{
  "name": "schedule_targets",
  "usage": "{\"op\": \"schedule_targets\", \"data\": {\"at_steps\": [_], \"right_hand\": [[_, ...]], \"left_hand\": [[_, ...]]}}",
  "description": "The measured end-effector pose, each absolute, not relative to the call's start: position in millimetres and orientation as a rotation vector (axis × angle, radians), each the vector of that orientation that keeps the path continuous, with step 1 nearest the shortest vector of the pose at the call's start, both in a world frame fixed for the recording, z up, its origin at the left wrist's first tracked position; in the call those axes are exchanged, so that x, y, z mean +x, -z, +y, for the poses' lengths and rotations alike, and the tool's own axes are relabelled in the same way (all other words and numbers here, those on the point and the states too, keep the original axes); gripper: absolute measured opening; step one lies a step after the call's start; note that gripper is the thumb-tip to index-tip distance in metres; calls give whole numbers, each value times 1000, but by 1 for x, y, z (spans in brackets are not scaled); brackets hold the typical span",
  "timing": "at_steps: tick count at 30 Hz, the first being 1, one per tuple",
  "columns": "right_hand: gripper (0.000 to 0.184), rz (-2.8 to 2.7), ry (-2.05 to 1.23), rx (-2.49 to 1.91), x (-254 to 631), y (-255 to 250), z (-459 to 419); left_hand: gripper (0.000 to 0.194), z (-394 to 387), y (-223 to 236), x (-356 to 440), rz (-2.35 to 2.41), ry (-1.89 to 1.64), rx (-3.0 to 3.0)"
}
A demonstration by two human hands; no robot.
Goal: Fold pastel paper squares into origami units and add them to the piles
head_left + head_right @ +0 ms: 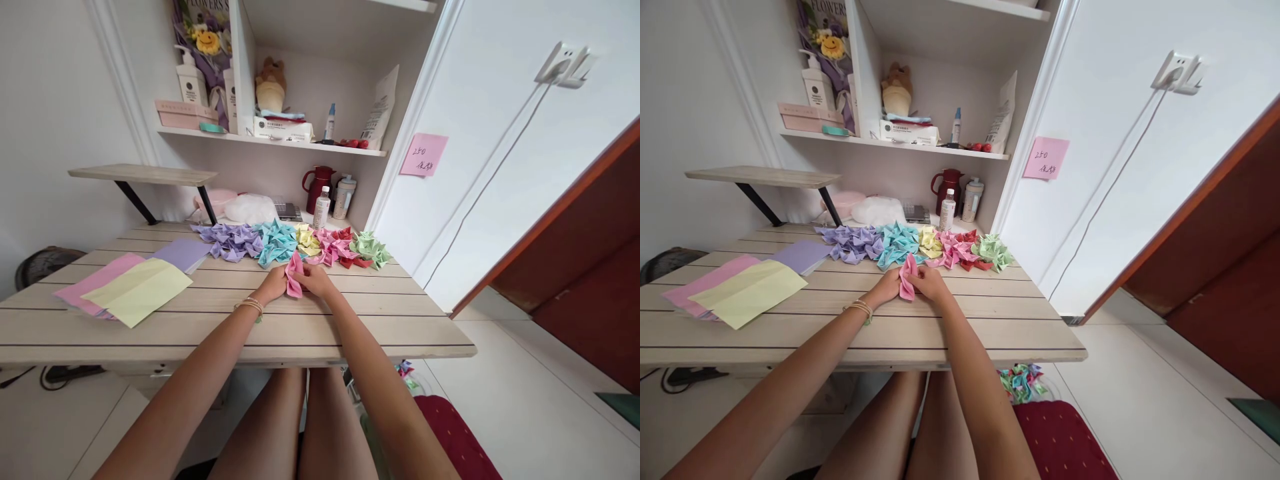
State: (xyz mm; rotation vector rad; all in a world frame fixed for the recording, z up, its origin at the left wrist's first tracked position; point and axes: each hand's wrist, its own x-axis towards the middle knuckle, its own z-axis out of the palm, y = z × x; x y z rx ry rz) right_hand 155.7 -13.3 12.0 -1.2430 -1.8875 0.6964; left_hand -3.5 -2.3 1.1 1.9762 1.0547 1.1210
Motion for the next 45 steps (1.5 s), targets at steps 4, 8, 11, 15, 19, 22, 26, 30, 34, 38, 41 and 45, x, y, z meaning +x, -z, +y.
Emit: {"op": "schedule_targets", "data": {"at_steps": [4,8,11,15,19,22,26,30,34,38,41,45], "right_hand": [[41,-1901,-648,-1230,155,-12,-14],[41,-1906,-643,-1231,154,-13,-14],[40,-1907,-626,-1242,154,-14,-16],[39,-1911,-609,-1261,154,-15,-17],[38,-1922,-590,-1264,153,-15,-17],[37,-1943,-549,-1255,152,-16,-17],[34,-1979,-450,-1262,150,-18,-21],[31,-2002,-362,-1276,148,-22,-25],[33,-2005,-328,-1289,148,-23,-26],[35,-2009,-309,-1292,148,-22,-26],[36,-1998,-333,-1285,148,-22,-26],[30,-1907,-460,-1207,147,-21,-24]], "left_hand": [[22,-2,-1,-3,1047,-1132,1957],[20,-4,-2,-3,1045,-1140,1934],[22,-4,-2,-3,1035,-1147,1917],[22,-1,0,-4,1029,-1148,1927],[21,1,2,-4,1042,-1142,1937],[21,0,1,-4,1044,-1151,1919],[21,-1,0,-4,1029,-1165,1894],[18,0,1,-4,1041,-1178,1906],[17,0,3,-3,1065,-1157,1955],[15,-1,3,-3,1064,-1155,1965],[14,-2,2,-3,1044,-1164,1932],[17,0,1,-3,1023,-1193,1859]]}}
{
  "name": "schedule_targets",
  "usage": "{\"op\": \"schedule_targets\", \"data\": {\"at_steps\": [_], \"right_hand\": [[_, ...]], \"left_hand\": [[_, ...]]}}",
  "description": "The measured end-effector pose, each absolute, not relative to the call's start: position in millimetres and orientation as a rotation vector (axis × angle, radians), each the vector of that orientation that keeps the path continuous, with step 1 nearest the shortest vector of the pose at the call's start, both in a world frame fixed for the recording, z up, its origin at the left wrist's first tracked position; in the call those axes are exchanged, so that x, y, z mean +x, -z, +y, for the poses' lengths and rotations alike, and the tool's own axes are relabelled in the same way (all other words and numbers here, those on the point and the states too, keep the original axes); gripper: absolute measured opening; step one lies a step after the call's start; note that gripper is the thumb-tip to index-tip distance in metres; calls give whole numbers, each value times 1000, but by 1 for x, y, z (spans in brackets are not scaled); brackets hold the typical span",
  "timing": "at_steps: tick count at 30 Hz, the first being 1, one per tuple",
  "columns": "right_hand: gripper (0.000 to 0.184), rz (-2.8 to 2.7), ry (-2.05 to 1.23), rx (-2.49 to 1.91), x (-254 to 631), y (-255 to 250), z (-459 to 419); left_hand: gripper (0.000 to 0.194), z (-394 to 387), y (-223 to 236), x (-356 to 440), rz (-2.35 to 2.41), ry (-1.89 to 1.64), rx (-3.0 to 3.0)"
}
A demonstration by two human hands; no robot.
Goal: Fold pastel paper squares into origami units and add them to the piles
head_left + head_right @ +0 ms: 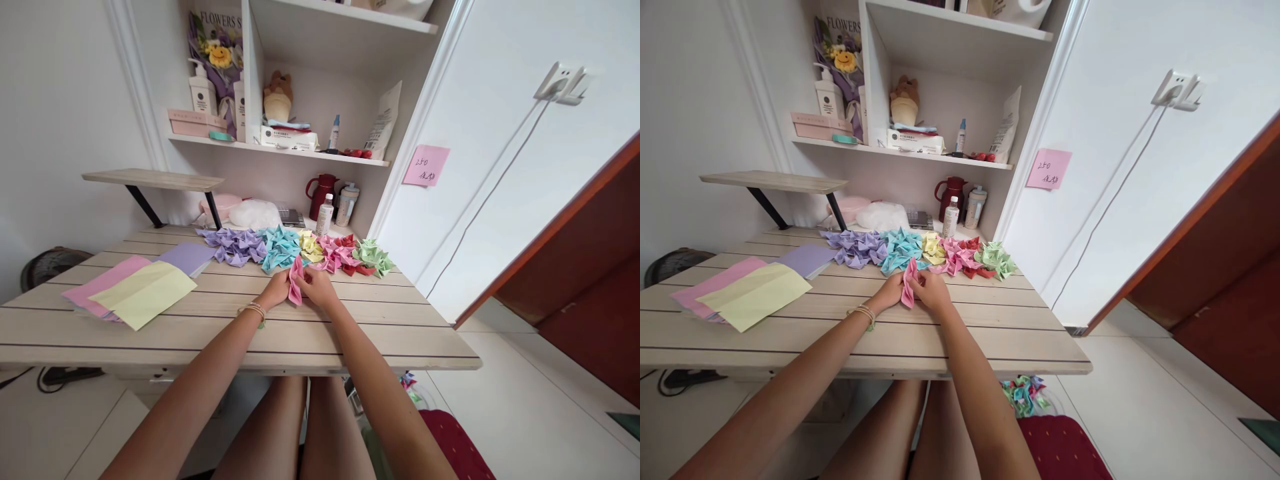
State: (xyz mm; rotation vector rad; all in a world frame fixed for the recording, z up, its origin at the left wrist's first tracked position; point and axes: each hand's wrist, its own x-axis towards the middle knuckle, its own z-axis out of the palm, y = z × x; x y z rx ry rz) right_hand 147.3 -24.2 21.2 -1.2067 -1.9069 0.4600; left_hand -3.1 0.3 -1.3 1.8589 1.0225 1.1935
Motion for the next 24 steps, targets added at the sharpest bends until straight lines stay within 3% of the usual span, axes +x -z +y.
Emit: {"op": "schedule_targets", "data": {"at_steps": [5,13,24], "right_hand": [[29,-1669,-672,-1120,146,-18,-17],[27,-1474,-911,-1179,151,-6,-8],[19,-1493,-557,-1324,156,-10,-6]], "left_hand": [[17,3,2,-4,1086,-1335,1795],[38,4,0,-2,1082,-1384,1542],[38,8,1,-2,1006,-1346,1377]]}}
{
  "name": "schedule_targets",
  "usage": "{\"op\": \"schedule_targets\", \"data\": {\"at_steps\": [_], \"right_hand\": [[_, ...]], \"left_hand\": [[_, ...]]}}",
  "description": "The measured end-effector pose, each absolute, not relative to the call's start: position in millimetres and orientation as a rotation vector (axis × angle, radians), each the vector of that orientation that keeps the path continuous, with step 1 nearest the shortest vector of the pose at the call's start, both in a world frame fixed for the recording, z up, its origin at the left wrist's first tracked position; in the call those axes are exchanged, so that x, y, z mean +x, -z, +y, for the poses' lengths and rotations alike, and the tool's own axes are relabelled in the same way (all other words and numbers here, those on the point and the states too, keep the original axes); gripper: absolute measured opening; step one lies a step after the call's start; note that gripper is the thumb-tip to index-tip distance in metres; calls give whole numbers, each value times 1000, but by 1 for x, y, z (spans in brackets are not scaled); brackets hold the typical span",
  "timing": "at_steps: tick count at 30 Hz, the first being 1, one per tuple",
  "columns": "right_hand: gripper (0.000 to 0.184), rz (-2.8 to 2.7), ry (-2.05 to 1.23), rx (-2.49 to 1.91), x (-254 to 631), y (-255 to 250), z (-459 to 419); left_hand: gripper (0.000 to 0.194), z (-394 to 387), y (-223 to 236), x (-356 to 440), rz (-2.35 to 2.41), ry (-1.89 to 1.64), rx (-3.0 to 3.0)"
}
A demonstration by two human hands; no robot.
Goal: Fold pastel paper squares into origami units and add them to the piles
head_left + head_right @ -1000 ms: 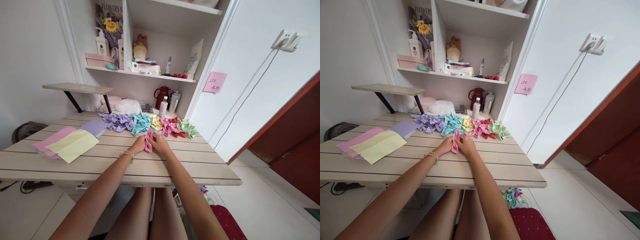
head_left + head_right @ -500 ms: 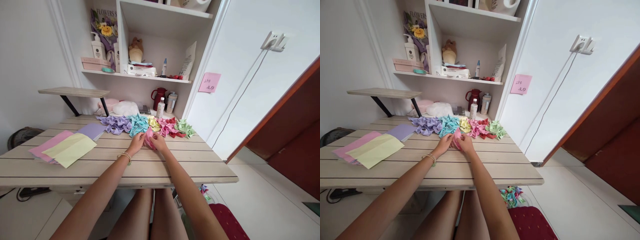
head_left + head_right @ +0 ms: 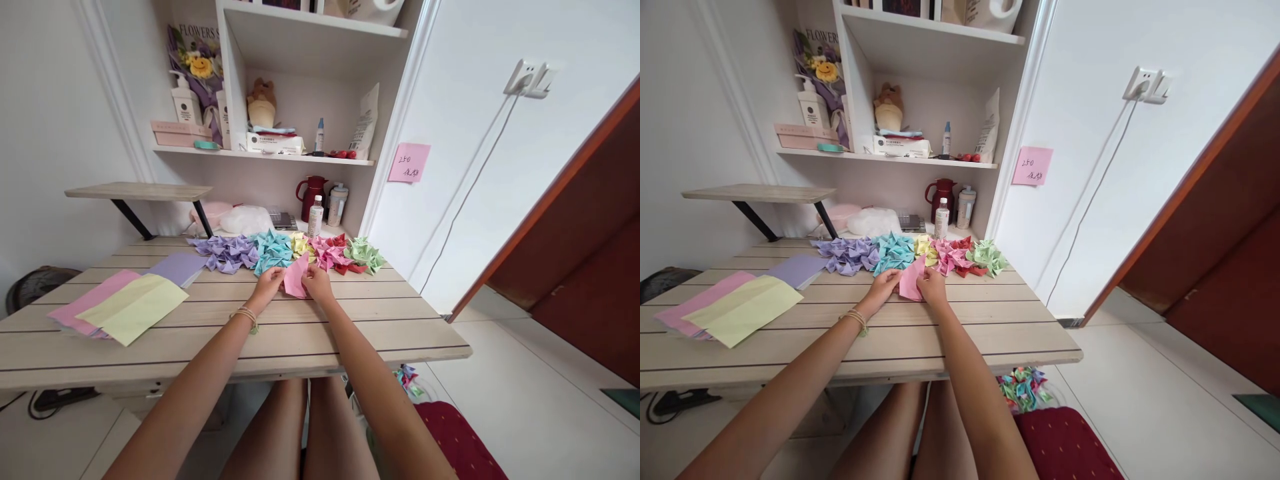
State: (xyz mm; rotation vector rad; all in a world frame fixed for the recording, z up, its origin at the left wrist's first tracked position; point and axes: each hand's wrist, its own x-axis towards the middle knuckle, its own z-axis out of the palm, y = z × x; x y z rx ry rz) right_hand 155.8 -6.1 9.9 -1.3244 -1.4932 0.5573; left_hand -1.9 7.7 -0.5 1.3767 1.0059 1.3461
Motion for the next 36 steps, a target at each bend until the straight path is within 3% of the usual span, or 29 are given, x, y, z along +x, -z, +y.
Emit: {"op": "schedule_targets", "data": {"at_steps": [11,25,36], "right_hand": [[15,-1593,-537,-1314,153,-8,-5],[17,-1906,-488,-1404,155,-14,-13],[22,-1884,-514,-1372,157,-9,-12]], "left_hand": [[42,5,-4,-1,1048,-1260,1458],[30,6,5,-2,1115,-1163,1950],[28,1,2,-1,1128,-1200,2012]]}}
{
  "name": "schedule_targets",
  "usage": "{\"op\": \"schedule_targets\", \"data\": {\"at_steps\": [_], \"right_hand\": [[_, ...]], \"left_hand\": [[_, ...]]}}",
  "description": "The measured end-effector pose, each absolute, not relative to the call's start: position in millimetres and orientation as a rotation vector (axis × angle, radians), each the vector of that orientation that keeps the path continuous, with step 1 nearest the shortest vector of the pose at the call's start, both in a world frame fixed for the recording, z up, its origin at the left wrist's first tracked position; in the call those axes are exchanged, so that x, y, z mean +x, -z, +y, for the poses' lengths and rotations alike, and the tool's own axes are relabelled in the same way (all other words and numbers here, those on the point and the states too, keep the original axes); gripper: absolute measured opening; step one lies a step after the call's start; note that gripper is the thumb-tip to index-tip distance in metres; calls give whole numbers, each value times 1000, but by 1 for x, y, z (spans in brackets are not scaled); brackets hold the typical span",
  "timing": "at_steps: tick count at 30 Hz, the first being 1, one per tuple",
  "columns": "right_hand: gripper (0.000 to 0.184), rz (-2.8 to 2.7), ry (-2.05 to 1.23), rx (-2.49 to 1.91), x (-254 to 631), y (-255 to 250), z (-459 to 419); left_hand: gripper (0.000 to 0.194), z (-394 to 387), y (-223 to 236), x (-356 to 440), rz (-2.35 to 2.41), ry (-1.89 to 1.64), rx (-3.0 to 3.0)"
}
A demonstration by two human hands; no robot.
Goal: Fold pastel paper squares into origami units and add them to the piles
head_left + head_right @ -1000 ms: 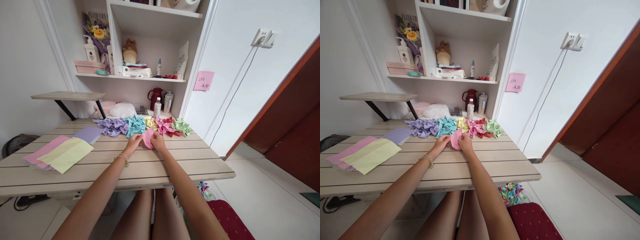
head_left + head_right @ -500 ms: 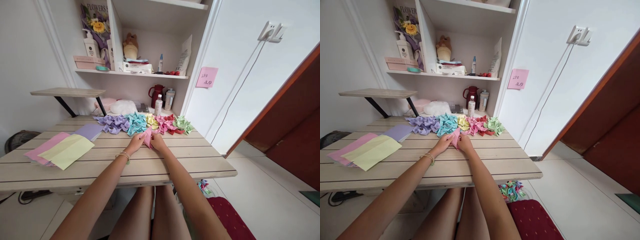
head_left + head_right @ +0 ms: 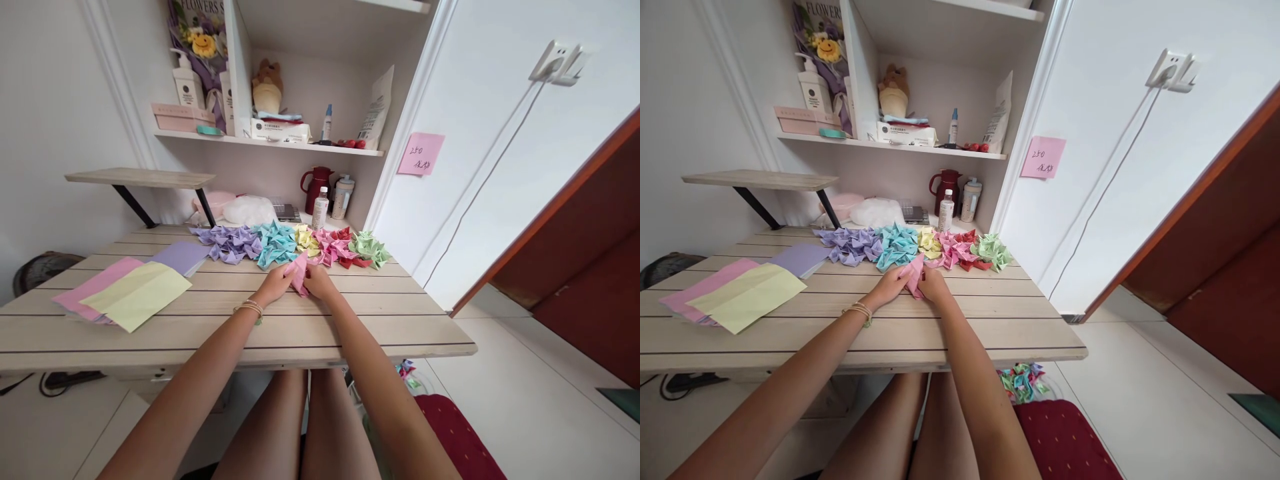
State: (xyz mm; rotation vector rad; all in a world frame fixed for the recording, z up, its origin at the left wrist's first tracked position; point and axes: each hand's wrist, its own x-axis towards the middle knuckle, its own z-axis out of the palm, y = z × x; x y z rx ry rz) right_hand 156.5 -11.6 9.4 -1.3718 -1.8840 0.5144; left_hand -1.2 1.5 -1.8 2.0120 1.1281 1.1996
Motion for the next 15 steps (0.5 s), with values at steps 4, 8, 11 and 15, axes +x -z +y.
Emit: {"op": "schedule_targets", "data": {"at_steps": [4,8,11,15], "right_hand": [[22,-1907,-482,-1397,157,-8,-10],[20,-1912,-479,-1402,157,-7,-10],[20,-1904,-481,-1390,157,-7,-10],[19,-1902,-462,-1402,157,-7,-10]], "left_hand": [[26,-2,0,-1,1146,-1186,2034],[26,-3,-2,0,1177,-1160,2072],[26,-4,-2,0,1210,-1154,2093],[25,-7,-4,1,1198,-1158,2094]]}}
